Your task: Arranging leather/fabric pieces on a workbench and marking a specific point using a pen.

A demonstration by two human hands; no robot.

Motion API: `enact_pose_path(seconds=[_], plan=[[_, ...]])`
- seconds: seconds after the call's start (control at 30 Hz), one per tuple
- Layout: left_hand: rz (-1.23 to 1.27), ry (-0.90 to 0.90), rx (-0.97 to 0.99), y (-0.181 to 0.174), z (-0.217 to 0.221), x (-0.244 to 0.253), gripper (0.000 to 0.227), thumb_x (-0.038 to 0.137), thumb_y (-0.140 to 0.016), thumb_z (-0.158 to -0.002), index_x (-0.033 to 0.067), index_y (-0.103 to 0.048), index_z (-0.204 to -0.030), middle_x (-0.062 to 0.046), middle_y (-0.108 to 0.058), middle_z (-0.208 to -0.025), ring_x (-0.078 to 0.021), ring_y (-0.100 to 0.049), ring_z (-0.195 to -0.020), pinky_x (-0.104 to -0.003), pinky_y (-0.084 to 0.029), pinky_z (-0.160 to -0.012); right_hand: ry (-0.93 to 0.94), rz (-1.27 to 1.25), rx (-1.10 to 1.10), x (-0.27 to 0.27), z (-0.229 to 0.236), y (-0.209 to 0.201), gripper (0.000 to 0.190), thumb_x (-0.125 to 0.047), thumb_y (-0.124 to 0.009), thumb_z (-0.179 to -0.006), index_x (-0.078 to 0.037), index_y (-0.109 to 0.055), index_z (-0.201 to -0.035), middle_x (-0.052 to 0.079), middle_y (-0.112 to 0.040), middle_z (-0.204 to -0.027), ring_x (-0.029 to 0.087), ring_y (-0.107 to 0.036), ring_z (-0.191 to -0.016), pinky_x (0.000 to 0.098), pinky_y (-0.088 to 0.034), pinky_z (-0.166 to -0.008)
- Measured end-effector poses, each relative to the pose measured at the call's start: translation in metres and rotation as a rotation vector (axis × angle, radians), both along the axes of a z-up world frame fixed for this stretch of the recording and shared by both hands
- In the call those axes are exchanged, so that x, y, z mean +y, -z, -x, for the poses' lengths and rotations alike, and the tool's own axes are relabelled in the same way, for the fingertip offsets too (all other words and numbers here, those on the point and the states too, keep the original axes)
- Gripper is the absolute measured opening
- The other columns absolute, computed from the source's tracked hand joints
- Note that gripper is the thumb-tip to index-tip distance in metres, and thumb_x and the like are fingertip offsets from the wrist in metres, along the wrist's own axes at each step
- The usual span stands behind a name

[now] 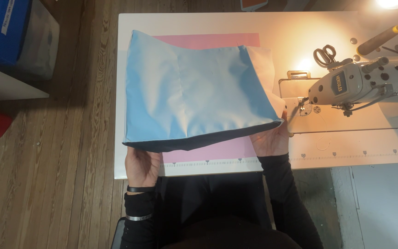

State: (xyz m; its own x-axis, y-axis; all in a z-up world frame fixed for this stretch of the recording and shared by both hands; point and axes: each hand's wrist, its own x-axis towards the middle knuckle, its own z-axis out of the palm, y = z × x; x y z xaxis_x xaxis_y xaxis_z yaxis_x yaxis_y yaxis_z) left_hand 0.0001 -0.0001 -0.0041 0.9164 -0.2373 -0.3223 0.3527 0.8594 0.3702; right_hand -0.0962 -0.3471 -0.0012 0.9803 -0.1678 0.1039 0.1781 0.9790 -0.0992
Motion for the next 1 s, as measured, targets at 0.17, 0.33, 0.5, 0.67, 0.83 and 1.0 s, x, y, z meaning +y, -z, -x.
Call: enact_pose_path(seconds=[0.17,0.33,0.5,0.67,0.83,1.0], plan=[[-0.020,0.015,-0.007,0.004,-0.001,0.002,0.041,0.034,-0.052,-0.110,-0.0037,-0.058,-0.126,-0.014,-0.069,-0.120,-0.0221,-0.070,-0.109,-0.034,-0.059,-0.095,-0.035,-0.005,-0.036,-0.005,0.000,0.009,0.053,-0.044,-0.047,-0.115,-0.004,-0.053,-0.149,0.014,-0.062,-0.146,0.026,-0.061,-0.136,0.0482,-0.048,-0.116],[-0.010,0.003,0.011,0.003,-0.001,0.001,0.040,0.033,-0.052,-0.110,-0.0031,-0.058,-0.126,-0.013,-0.069,-0.121,-0.0215,-0.069,-0.110,-0.034,-0.059,-0.096,-0.014,0.024,-0.002,-0.004,0.000,0.006,0.052,-0.044,-0.048,-0.115,-0.004,-0.054,-0.148,0.013,-0.063,-0.146,0.026,-0.060,-0.136,0.0486,-0.047,-0.117],[-0.003,0.007,-0.024,-0.001,0.001,0.000,0.038,0.031,-0.051,-0.111,-0.0030,-0.057,-0.127,-0.013,-0.068,-0.122,-0.0219,-0.069,-0.111,-0.035,-0.059,-0.098,0.044,0.024,0.080,0.000,0.000,-0.003,0.054,-0.042,-0.050,-0.113,-0.004,-0.051,-0.151,0.015,-0.060,-0.148,0.028,-0.058,-0.138,0.0481,-0.047,-0.117],[0.010,0.010,-0.023,0.005,0.000,0.002,0.040,0.032,-0.051,-0.111,-0.0034,-0.057,-0.128,-0.014,-0.068,-0.122,-0.0228,-0.069,-0.112,-0.035,-0.059,-0.097,0.039,0.037,0.061,0.002,0.000,-0.005,0.053,-0.042,-0.050,-0.113,-0.005,-0.051,-0.151,0.015,-0.060,-0.148,0.028,-0.058,-0.138,0.0482,-0.048,-0.116],[-0.016,0.007,-0.009,-0.004,0.001,-0.001,0.041,0.034,-0.050,-0.110,-0.0030,-0.057,-0.127,-0.014,-0.069,-0.122,-0.0227,-0.069,-0.111,-0.035,-0.059,-0.096,0.009,0.004,0.016,-0.002,0.001,0.004,0.053,-0.042,-0.049,-0.115,-0.003,-0.052,-0.150,0.015,-0.062,-0.147,0.028,-0.059,-0.137,0.0485,-0.048,-0.116],[-0.050,-0.006,0.005,-0.003,0.001,0.000,0.040,0.033,-0.050,-0.110,-0.0034,-0.057,-0.126,-0.014,-0.068,-0.120,-0.0222,-0.070,-0.110,-0.035,-0.060,-0.095,0.030,0.050,0.063,-0.001,0.001,0.000,0.052,-0.043,-0.051,-0.112,-0.003,-0.055,-0.146,0.014,-0.063,-0.144,0.027,-0.060,-0.135,0.0488,-0.049,-0.116]])
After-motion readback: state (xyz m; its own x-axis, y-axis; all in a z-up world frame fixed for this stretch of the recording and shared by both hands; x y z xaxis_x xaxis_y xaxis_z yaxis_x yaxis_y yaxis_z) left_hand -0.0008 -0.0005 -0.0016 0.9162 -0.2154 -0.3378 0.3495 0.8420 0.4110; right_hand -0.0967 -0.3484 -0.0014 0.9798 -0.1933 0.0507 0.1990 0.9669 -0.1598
